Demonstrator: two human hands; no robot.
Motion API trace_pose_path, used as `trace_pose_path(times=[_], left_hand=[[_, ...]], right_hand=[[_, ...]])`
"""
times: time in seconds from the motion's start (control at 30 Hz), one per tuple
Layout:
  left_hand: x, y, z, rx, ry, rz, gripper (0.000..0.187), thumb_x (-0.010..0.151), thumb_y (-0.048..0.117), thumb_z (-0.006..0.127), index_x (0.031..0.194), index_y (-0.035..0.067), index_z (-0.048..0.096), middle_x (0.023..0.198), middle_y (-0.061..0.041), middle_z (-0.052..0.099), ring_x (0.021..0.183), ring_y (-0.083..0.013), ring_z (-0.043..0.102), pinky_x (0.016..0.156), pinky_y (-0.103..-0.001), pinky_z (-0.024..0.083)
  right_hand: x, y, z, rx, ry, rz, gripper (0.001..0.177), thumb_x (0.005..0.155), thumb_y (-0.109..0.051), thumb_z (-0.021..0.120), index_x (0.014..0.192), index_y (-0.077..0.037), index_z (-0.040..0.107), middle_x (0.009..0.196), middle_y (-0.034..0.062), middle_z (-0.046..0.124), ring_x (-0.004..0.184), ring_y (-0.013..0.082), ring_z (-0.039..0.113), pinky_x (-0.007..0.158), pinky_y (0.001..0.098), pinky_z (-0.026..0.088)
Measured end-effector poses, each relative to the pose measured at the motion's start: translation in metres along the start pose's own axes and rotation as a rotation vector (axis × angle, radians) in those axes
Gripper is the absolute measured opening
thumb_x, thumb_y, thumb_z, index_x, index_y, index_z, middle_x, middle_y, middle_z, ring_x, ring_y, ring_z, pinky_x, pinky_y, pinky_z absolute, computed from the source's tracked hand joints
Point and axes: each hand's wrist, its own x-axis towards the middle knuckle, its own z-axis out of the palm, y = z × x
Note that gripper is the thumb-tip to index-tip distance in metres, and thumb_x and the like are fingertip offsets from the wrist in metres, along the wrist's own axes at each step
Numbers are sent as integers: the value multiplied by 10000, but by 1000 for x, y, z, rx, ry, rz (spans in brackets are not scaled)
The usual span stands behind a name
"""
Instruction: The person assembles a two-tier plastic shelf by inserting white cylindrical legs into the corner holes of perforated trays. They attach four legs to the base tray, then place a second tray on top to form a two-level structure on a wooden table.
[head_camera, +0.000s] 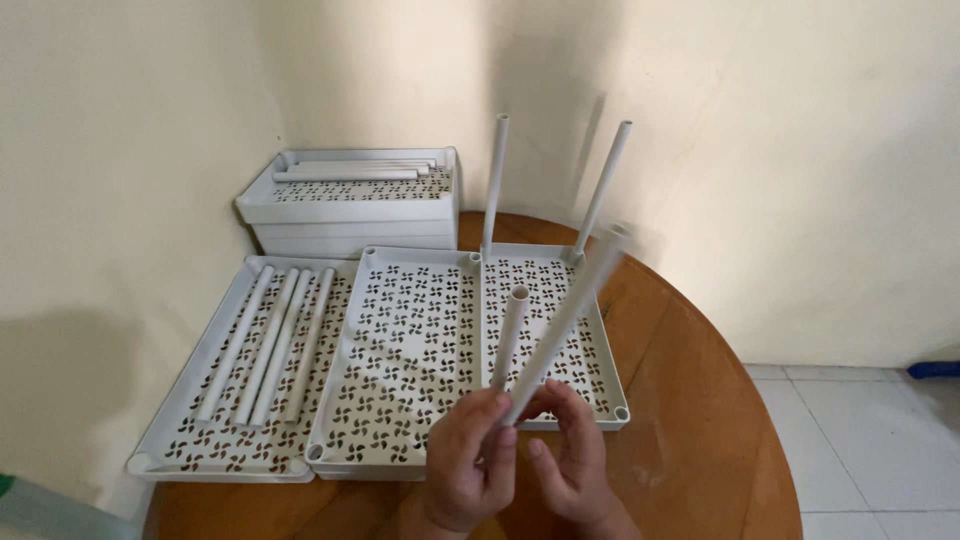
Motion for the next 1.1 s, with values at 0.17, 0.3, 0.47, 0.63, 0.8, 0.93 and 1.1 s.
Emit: trace_pose_path(times=[0.17,0.3,0.47,0.63,0.8,0.93,1.1], left_hand=[[2,22,17,-11,-138,0,310,927,8,721,1229,43,665,1044,-138,690,791,-234,738,657,-316,597],[-9,19,34,-21,-171,-32,267,943,17,767,1183,25,650,1090,-138,722,901,-253,784,750,-295,655],[-30,6,44,-46,-102,-177,275,901,88,839,1078,40,634,1089,-128,775,931,-225,803,764,-300,654],[-32,10,48,-333,-26,-369,342,887,81,825,1135,-8,608,1103,-142,778,913,-186,796,745,-305,650],[-20,11,41,-279,-339,-638,150,920,43,731,1065,8,717,1025,-109,806,781,-193,751,684,-302,598],[-21,12,47,-163,-410,-487,201,904,48,695,1099,4,684,1212,-121,732,1153,-268,699,966,-370,561],[-27,5,51,11,-603,-429,325,866,122,711,1176,24,705,1362,-145,642,1381,-364,475,1115,-474,386]], right_hand=[[9,-5,-20,187,385,104,777,906,-24,592,1582,-108,219,1459,220,466,1043,252,626,907,394,545],[34,-2,-54,-325,550,-158,848,974,-91,674,1617,-180,128,1682,173,134,1248,236,559,1000,368,532],[39,-28,-81,-1172,415,-50,580,768,-152,785,1316,-101,602,1629,227,200,1457,466,344,1185,522,350],[36,-17,-92,-1004,237,167,253,853,-157,736,1084,-63,696,1202,136,697,1206,301,623,1031,481,430],[11,20,-108,-148,230,422,117,1048,-125,583,1046,-24,641,854,93,686,792,171,642,722,314,519],[2,42,-119,57,326,507,171,1071,-177,501,1091,-31,588,837,53,614,780,161,615,730,323,521],[5,47,-122,139,323,478,170,1076,-181,485,1094,-40,580,863,65,620,834,170,621,787,322,527]])
